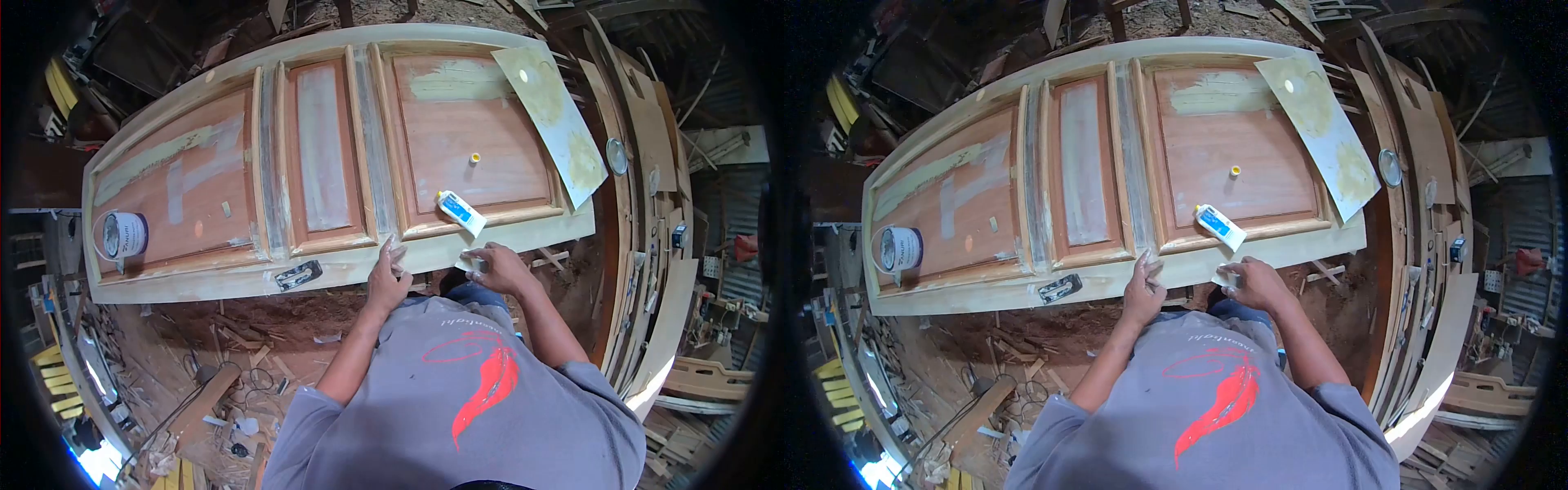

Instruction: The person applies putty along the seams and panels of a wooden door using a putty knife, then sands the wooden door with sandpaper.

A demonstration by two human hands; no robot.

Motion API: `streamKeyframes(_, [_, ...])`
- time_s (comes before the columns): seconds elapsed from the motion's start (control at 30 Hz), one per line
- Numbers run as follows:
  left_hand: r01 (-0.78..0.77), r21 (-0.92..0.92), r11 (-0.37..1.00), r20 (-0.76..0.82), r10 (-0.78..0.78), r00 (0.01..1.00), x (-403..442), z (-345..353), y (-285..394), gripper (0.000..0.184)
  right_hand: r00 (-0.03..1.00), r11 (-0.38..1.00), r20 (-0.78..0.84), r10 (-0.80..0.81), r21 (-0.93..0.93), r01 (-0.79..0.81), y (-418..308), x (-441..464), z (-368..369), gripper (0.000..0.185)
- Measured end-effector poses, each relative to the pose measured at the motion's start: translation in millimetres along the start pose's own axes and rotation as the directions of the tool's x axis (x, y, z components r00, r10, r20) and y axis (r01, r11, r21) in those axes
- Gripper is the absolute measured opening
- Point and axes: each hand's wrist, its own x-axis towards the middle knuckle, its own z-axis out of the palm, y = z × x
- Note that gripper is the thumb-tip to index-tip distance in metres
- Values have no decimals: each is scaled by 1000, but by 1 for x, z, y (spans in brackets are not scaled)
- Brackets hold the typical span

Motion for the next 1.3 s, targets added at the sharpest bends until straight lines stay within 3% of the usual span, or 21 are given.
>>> streamKeyframes(0.13, [-45,301,952,-108,81,991,7,10,14,98,997,998,41,-59,18,58,21,13,-11,50])
streamKeyframes(0.23, [-51,547,835,-82,114,990,10,24,32,98,988,990,67,-138,20,137,40,24,-25,50])
streamKeyframes(0.33, [8,626,780,-11,-1,1000,4,21,57,96,968,969,38,-248,23,247,67,35,-34,50])
streamKeyframes(0.43, [13,569,822,-26,2,1000,0,21,54,97,965,968,79,-249,56,245,80,42,-53,50])
streamKeyframes(0.53, [-67,478,876,-198,182,963,12,36,58,95,964,969,108,-244,73,237,89,48,-72,50])
streamKeyframes(0.63, [103,632,768,-106,-46,993,18,43,69,96,958,961,91,-273,72,267,102,50,-79,50])
streamKeyframes(0.83, [118,656,745,-166,-9,986,20,37,78,98,954,949,61,-295,137,284,124,51,-89,51])
streamKeyframes(0.93, [16,618,786,-121,76,990,34,36,83,100,955,946,65,-290,169,276,126,52,-92,51])
streamKeyframes(1.03, [54,655,754,-72,-9,997,47,31,89,103,953,939,50,-298,197,283,130,51,-93,52])
streamKeyframes(1.13, [-6,671,742,36,-25,999,58,22,88,104,951,935,36,-306,199,293,134,51,-90,53])
streamKeyframes(1.3, [89,774,626,128,-293,948,77,17,109,105,949,931,-7,-314,194,310,142,50,-83,54])
